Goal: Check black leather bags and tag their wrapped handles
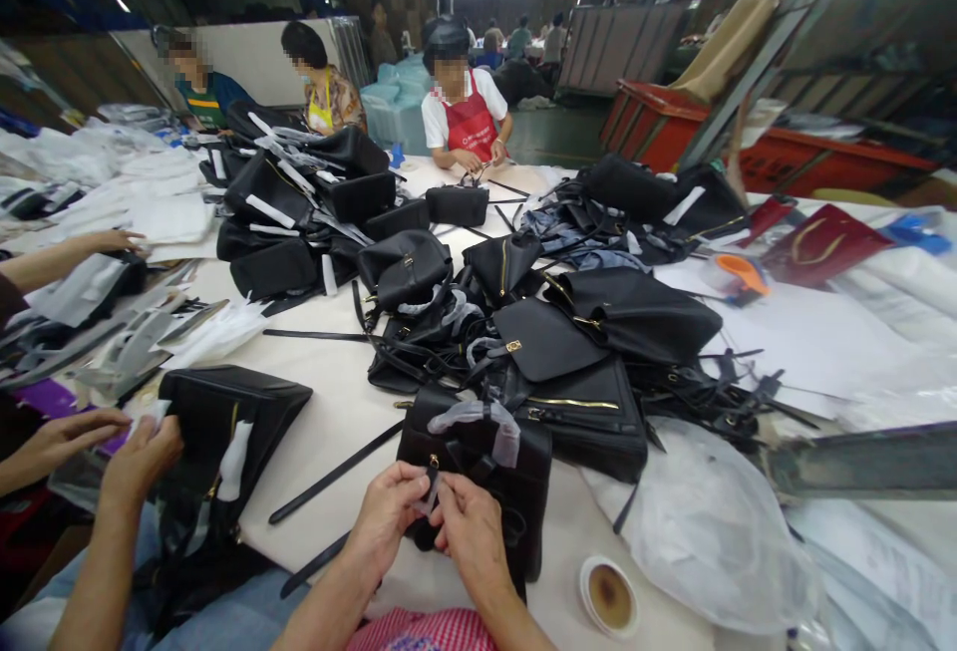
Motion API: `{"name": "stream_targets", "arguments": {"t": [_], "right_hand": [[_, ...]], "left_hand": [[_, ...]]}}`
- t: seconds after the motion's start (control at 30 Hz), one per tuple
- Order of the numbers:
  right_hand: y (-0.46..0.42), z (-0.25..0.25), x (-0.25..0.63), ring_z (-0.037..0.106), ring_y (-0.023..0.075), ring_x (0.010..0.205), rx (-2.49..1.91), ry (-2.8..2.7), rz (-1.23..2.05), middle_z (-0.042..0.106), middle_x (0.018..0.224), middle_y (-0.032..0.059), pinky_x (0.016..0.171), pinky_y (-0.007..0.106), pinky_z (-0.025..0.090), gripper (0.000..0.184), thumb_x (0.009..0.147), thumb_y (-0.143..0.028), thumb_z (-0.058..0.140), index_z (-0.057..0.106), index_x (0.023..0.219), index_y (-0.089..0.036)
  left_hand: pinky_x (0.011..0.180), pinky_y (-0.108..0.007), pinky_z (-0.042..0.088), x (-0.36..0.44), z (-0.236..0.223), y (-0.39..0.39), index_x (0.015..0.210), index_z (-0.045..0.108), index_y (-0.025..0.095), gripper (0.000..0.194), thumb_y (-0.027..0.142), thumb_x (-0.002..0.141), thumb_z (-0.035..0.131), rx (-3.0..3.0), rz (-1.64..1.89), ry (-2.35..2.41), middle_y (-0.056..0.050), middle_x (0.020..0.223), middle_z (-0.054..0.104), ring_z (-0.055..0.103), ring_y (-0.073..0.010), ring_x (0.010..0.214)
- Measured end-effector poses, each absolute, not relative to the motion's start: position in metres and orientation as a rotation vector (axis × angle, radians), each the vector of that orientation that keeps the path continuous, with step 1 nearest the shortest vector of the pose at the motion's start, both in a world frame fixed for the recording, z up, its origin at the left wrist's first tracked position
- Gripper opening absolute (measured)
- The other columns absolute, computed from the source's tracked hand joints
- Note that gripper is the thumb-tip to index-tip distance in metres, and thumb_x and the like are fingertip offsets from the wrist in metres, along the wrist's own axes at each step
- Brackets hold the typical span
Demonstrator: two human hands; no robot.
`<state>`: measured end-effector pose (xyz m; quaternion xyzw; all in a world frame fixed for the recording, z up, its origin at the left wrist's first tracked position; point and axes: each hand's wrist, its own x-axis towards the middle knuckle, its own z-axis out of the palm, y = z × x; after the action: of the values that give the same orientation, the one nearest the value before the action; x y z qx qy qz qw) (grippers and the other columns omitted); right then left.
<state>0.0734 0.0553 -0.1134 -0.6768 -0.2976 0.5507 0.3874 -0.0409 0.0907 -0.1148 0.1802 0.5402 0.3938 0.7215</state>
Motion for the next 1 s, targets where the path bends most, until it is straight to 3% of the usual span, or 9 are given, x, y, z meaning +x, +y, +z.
{"name": "stream_targets", "arguments": {"t": [0.17, 0.43, 0.77, 1.0], "right_hand": [[0.054, -0.115, 0.077, 0.048, 0.0076, 0.035, -1.701, -0.767, 1.405, 0.059, 0.053, -0.0017, 0.034, 0.016, 0.037, 0.045, 0.079, -0.050, 0.056, 0.072, 0.101, -0.015], [0.063, -0.119, 0.073, 0.041, 0.0055, 0.033, -1.674, -0.610, 1.423, 0.055, 0.048, -0.0032, 0.033, 0.016, 0.027, 0.044, 0.070, -0.054, 0.063, 0.072, 0.082, -0.013], [0.069, -0.117, 0.070, 0.038, 0.0043, 0.036, -1.685, -0.541, 1.395, 0.055, 0.048, -0.0034, 0.036, 0.017, 0.027, 0.037, 0.065, -0.051, 0.068, 0.066, 0.063, -0.014], [0.079, -0.106, 0.064, 0.037, 0.0056, 0.034, -1.737, -0.516, 1.430, 0.053, 0.045, -0.0047, 0.034, 0.018, 0.026, 0.030, 0.066, -0.041, 0.064, 0.070, 0.076, -0.014]], "left_hand": [[0.051, -0.024, 0.044, -0.039, -0.116, 0.091, 0.063, 0.060, 0.015, 0.025, 0.024, 0.052, 0.081, 0.375, 0.882, 1.203, 0.001, 0.053, 0.063, 0.054, -0.0097, 0.047], [0.053, -0.026, 0.046, -0.042, -0.117, 0.091, 0.062, 0.058, 0.016, 0.031, 0.028, 0.051, 0.084, 0.341, 0.870, 1.182, 0.001, 0.054, 0.063, 0.058, -0.0124, 0.049], [0.053, -0.024, 0.044, -0.041, -0.124, 0.094, 0.063, 0.058, 0.016, 0.026, 0.026, 0.055, 0.080, 0.391, 0.846, 1.195, 0.001, 0.054, 0.063, 0.057, -0.0112, 0.050], [0.052, -0.023, 0.041, -0.040, -0.131, 0.092, 0.062, 0.059, 0.016, 0.018, 0.021, 0.059, 0.075, 0.468, 0.851, 1.223, 0.002, 0.051, 0.060, 0.055, -0.0109, 0.048]]}}
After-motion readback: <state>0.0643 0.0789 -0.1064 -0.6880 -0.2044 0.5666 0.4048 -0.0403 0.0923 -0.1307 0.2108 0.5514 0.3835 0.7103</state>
